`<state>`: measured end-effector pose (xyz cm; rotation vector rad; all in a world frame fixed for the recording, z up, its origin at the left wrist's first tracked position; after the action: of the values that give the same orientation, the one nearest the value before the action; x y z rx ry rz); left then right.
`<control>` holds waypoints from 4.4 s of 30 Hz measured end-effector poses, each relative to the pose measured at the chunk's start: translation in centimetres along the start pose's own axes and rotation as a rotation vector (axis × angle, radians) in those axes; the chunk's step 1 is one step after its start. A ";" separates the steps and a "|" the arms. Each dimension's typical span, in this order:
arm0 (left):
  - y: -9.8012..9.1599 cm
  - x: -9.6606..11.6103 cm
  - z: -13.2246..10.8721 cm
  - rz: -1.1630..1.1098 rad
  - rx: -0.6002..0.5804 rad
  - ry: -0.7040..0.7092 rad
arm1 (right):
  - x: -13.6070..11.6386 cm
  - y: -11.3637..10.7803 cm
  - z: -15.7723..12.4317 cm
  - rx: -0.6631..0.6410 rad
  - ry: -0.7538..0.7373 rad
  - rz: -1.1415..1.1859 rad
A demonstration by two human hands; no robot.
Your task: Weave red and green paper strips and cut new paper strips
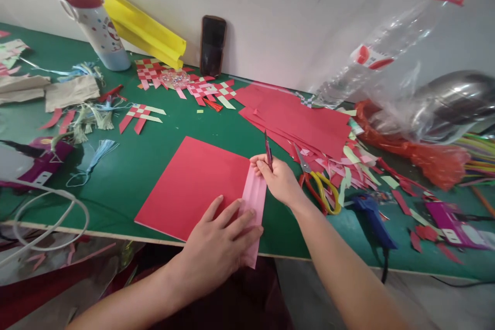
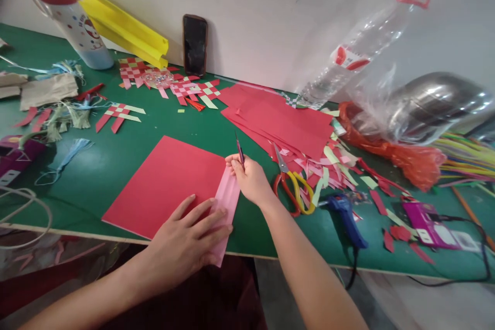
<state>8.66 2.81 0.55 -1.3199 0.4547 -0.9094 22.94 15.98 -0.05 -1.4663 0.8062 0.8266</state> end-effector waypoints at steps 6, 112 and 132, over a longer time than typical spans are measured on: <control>0.0 0.0 -1.1 0.017 -0.037 0.046 | 0.1 0.3 -0.4 0.035 -0.010 -0.033; -3.6 -7.6 -12.2 0.273 0.165 -0.287 | -3.1 0.8 -8.4 -0.025 -0.385 -0.258; -5.0 -6.5 -11.0 0.190 0.247 -0.310 | -2.7 2.1 -18.5 0.110 -0.624 -0.746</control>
<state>-4.91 1.09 1.46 -1.1435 0.2135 -0.5695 20.41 -2.61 1.89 -1.1702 -0.1711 0.5844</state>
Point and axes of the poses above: each hand's wrist, its own z-axis towards the middle knuckle, its own y-axis out of the palm, x = y × z, the point moved 7 cm from there along z, towards the middle knuckle, and after that the axes turned 3 degrees about x, right-handed, at the moved point
